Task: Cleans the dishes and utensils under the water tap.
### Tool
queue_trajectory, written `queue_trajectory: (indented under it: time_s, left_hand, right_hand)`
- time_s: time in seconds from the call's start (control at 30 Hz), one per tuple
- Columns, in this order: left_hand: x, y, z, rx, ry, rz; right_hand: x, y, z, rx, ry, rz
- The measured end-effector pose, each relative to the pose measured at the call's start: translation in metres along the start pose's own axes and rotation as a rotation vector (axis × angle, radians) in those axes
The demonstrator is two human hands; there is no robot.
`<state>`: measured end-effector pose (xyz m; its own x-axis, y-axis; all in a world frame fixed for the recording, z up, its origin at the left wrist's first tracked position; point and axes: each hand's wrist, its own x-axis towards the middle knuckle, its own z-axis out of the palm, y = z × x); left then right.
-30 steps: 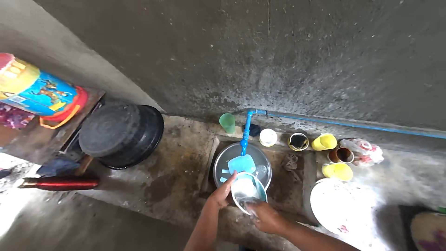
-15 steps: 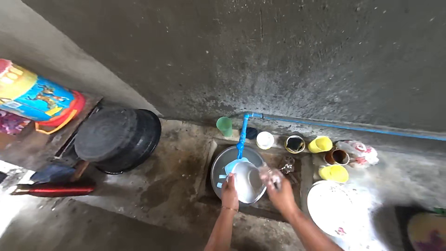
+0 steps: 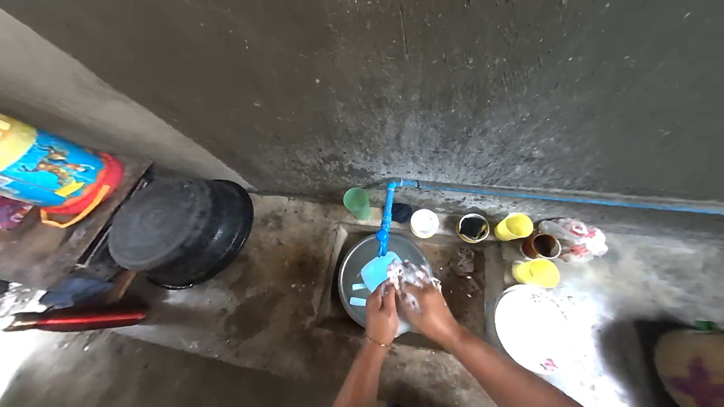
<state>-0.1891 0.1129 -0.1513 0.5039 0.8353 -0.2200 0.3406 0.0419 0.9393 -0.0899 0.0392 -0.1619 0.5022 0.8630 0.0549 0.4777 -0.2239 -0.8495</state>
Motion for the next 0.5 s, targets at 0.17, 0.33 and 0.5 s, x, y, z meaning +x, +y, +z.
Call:
queue_trajectory:
  time_s: [0.17, 0.33, 0.5]
  left_hand:
    - [-0.017, 0.001, 0.005, -0.052, -0.108, 0.181]
    - [-0.010, -0.013, -0.002, 0.039, -0.540, -0.064]
    - [-0.007, -0.028, 0.004, -0.040, -0.386, -0.104]
  right_hand:
    - [0.042, 0.034, -0.028, 0.739, 0.033, 0.538]
    - [0.041, 0.013, -0.026, 0.390, -0.006, 0.362]
    - [0.042, -0.055, -0.045, 1.073, 0.225, 0.354]
